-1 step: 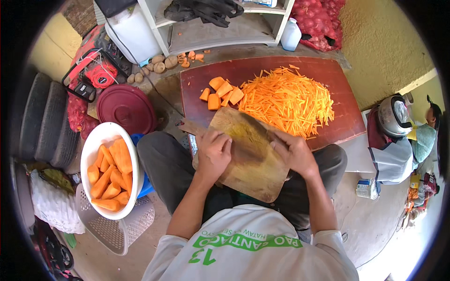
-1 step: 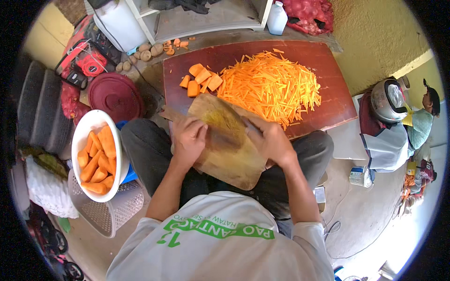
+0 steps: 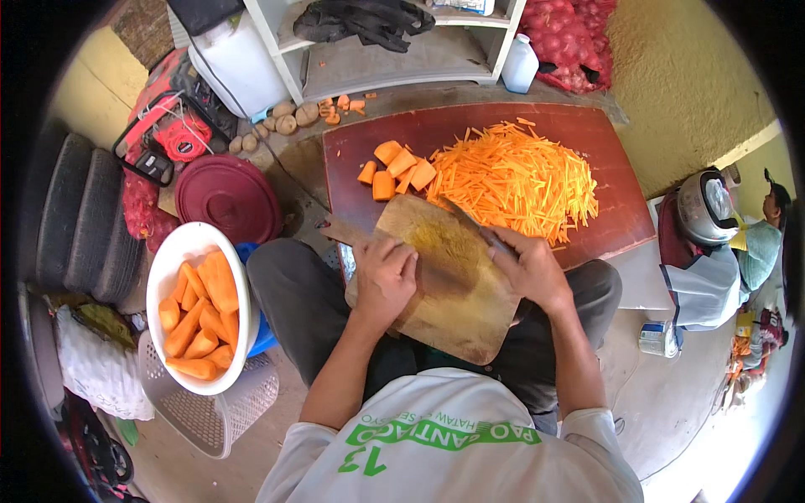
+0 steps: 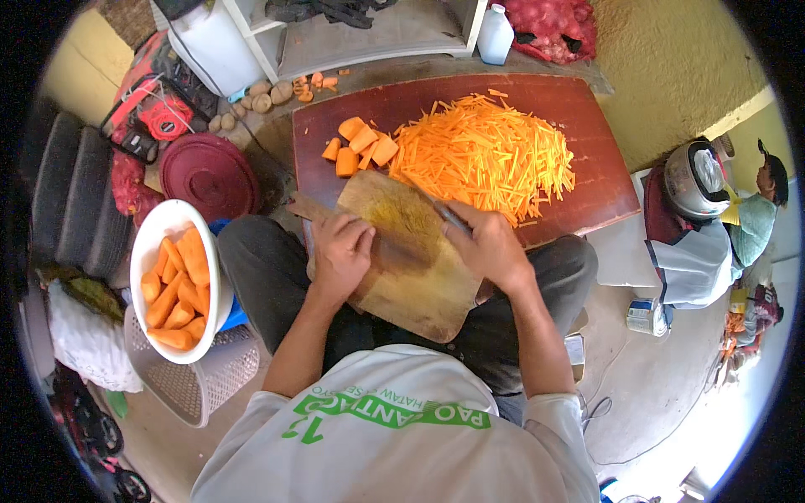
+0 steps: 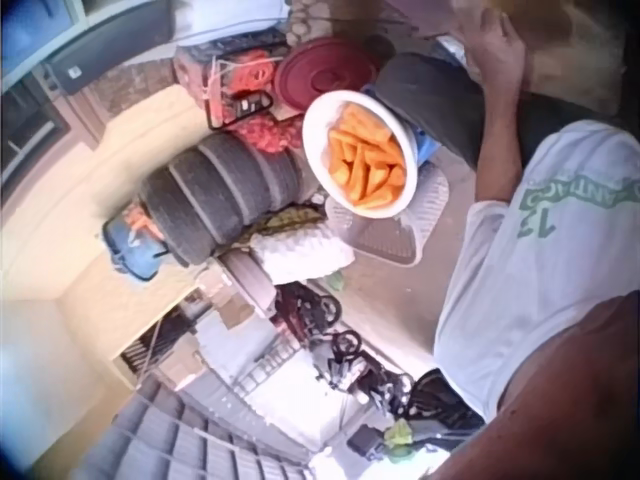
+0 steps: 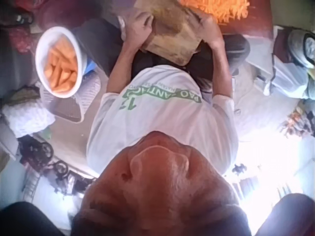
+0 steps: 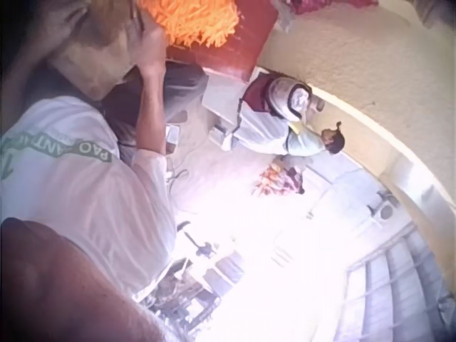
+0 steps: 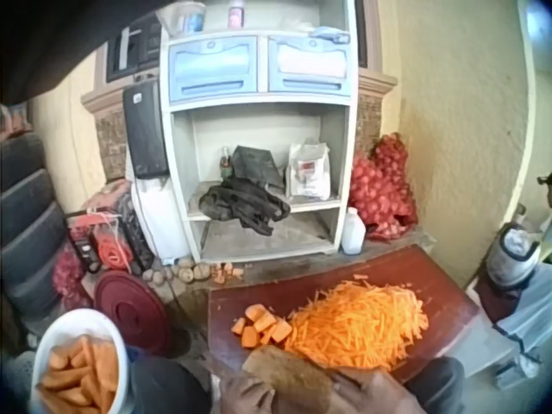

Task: The person cuts carrots into thin strips on a wooden board using a knife, occasionally moving the cut pieces into a large pile. They then use a multi-bladed tool to slice more carrots into uniform strips, alternating between the two tools to process the vegetables.

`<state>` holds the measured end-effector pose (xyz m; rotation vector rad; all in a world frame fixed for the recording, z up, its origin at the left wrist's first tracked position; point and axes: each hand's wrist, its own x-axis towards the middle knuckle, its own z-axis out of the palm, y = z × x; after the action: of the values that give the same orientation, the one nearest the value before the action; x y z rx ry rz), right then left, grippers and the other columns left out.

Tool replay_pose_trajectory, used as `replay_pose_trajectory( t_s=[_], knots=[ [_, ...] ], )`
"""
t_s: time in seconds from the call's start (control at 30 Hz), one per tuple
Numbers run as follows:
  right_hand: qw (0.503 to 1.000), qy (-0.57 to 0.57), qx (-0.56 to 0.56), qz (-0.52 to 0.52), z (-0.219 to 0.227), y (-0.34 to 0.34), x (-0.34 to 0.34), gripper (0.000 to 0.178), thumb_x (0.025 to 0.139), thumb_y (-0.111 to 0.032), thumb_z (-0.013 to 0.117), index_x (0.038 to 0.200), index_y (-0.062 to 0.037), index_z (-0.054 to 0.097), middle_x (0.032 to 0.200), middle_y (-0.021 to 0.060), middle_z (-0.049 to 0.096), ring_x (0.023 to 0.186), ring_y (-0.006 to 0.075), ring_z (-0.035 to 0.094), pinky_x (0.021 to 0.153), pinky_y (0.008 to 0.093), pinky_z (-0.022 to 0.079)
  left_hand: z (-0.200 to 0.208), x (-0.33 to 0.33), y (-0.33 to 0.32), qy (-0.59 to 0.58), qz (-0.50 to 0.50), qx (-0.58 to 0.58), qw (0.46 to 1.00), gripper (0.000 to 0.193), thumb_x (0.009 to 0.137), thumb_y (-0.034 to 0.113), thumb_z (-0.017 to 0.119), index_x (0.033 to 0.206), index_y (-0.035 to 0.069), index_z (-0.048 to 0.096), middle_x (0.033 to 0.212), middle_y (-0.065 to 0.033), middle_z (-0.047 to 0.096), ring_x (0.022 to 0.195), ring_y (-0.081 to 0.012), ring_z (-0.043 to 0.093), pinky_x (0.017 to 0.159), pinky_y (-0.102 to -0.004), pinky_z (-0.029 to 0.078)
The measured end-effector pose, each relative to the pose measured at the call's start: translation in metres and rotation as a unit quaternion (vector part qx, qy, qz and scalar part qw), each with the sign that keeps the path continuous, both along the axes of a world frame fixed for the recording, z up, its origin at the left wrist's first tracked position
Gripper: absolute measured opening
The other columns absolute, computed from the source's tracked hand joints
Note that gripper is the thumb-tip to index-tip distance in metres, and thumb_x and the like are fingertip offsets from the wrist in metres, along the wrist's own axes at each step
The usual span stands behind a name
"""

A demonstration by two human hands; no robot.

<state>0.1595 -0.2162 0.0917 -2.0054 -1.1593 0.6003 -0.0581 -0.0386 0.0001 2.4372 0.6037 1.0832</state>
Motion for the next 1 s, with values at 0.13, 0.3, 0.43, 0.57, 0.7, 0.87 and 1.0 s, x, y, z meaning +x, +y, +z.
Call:
replay_pose_trajectory(
  t_s=[0.13, 0.3, 0.43, 0.57, 0.7, 0.87, 1.0],
  knots=[
    [0.993, -0.099, 0.058, 0.006, 0.015, 0.012, 0.026, 0.042, 0.102, -0.012, 0.081, 0.141, 0.0032, 0.075, 0.113, 0.0271, 0.083, 0.099, 0.0297, 0.085, 0.088, 0.0378, 0.064, -0.001, 0.005, -0.010, 0.006, -0.015, -0.013, 1.000, 0.021, 0.090, 0.004, 0.086, 0.110, 0.007, 0.079, 0.096, -0.0077, 0.072, 0.094, -0.0323, 0.068, 0.094, -0.0475, 0.046],
    [0.964, -0.225, 0.143, 0.009, 0.004, 0.007, 0.033, 0.043, 0.096, -0.012, 0.084, 0.137, -0.0001, 0.076, 0.105, 0.0227, 0.081, 0.095, 0.0426, 0.081, 0.084, 0.0448, 0.065, 0.015, 0.020, 0.002, -0.023, -0.022, -0.070, 0.997, 0.025, 0.089, 0.005, 0.088, 0.113, 0.006, 0.079, 0.098, -0.0079, 0.074, 0.097, -0.0324, 0.070, 0.093, -0.0456, 0.047],
    [0.949, -0.289, 0.126, 0.016, -0.014, -0.005, 0.040, 0.042, 0.092, -0.010, 0.082, 0.132, -0.0022, 0.072, 0.108, 0.0199, 0.077, 0.094, 0.0411, 0.078, 0.081, 0.0500, 0.064, 0.054, 0.059, 0.016, -0.044, -0.064, -0.019, 0.997, 0.031, 0.087, 0.008, 0.092, 0.116, 0.007, 0.080, 0.107, -0.0074, 0.077, 0.104, -0.0321, 0.070, 0.095, -0.0464, 0.046],
    [0.914, -0.374, 0.144, 0.058, -0.018, -0.006, 0.038, 0.025, 0.090, -0.009, 0.072, 0.113, -0.0004, 0.070, 0.096, 0.0149, 0.072, 0.088, 0.0351, 0.078, 0.075, 0.0466, 0.064, 0.089, 0.123, 0.030, 0.005, -0.100, 0.094, 0.991, 0.040, 0.084, 0.013, 0.096, 0.120, 0.006, 0.082, 0.112, -0.0094, 0.076, 0.110, -0.0311, 0.070, 0.101, -0.0474, 0.047],
    [0.887, -0.437, 0.125, 0.076, -0.018, -0.006, 0.029, 0.023, 0.086, -0.010, 0.071, 0.107, -0.0016, 0.069, 0.093, 0.0113, 0.071, 0.088, 0.0281, 0.078, 0.075, 0.0406, 0.063, 0.087, 0.173, 0.053, 0.140, -0.109, 0.109, 0.978, 0.050, 0.079, 0.029, 0.100, 0.122, 0.010, 0.084, 0.124, -0.0065, 0.074, 0.121, -0.0313, 0.065, 0.107, -0.0536, 0.038],
    [0.902, -0.410, 0.118, 0.071, -0.014, -0.015, 0.031, 0.031, 0.088, -0.008, 0.071, 0.117, 0.0031, 0.069, 0.094, 0.0121, 0.069, 0.088, 0.0294, 0.075, 0.076, 0.0440, 0.062, 0.087, 0.190, 0.078, 0.188, -0.066, 0.132, 0.971, 0.046, 0.085, 0.037, 0.098, 0.120, 0.009, 0.086, 0.121, -0.0091, 0.078, 0.122, -0.0326, 0.068, 0.111, -0.0516, 0.039],
    [0.892, -0.431, 0.112, 0.078, -0.017, -0.015, 0.029, 0.024, 0.088, -0.011, 0.071, 0.110, -0.0007, 0.071, 0.094, 0.0116, 0.074, 0.089, 0.0281, 0.079, 0.075, 0.0402, 0.063, 0.075, 0.171, 0.089, 0.172, -0.068, 0.036, 0.982, 0.050, 0.085, 0.042, 0.098, 0.121, 0.009, 0.086, 0.120, -0.0098, 0.079, 0.123, -0.0318, 0.070, 0.113, -0.0524, 0.038]
  ],
)
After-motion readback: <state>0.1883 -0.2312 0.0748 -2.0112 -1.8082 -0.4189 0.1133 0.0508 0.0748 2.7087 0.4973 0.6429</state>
